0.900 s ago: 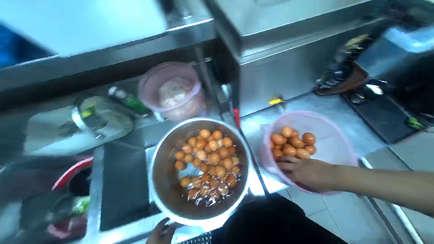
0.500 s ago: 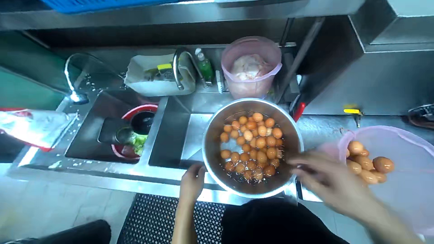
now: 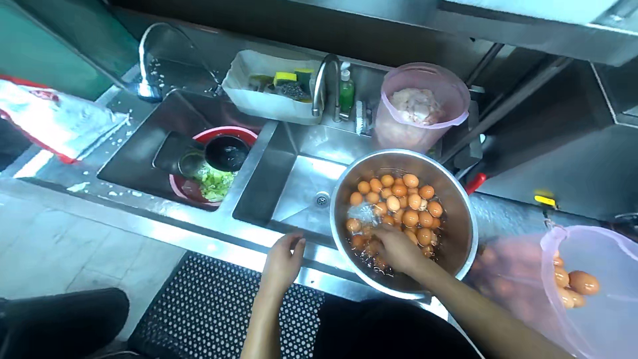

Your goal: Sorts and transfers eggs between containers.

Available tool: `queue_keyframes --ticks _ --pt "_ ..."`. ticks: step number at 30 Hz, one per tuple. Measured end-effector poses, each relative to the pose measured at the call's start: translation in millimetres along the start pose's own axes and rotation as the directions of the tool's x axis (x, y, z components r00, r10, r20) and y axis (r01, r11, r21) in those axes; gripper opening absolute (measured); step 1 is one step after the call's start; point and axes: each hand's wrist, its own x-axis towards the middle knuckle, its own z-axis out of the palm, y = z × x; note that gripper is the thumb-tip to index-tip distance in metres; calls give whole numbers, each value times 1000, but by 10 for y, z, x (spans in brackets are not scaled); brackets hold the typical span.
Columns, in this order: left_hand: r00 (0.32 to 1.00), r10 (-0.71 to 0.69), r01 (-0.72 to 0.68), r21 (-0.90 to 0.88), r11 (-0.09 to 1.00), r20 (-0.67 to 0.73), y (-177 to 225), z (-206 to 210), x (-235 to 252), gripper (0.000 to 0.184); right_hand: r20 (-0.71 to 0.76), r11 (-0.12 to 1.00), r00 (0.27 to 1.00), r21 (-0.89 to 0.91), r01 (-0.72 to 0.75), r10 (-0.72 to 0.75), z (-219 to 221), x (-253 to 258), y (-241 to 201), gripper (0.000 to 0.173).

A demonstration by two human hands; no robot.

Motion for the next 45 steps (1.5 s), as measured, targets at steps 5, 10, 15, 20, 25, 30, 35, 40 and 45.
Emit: queue_keyframes --ticks 5,10,15,20,25,30,35,40,45 --pt "997 -63 63 1 998 55 -199 -73 -4 31 75 995 992 -31 -95 97 137 30 -165 42" --pt "991 -55 43 94 995 122 -194 -106 119 36 24 990 991 -59 -129 130 271 221 -383 69" --pt "985 -29 5 141 990 169 -123 -141 216 39 92 990 986 -31 -137 139 269 457 -464 87" --pt "977 -43 10 156 988 209 -174 -147 240 41 81 989 986 0 -149 149 228 704 -359 99" --pt "963 -100 60 165 984 251 -257 -144 223 42 119 986 984 -113 -120 133 282 657 -351 101" --pt "956 -121 76 173 982 267 -293 -110 209 41 137 985 982 -130 -115 133 329 639 -308 109" --pt "948 -126 69 200 977 291 -218 -73 221 43 151 987 983 -140 -82 103 312 668 -313 104" --pt "954 -100 41 207 977 283 -187 -29 244 43 129 995 991 -99 -27 39 340 669 -219 96" --pt "950 -115 50 221 974 290 -129 -22 256 44 165 999 986 37 -14 8 309 672 -172 101"
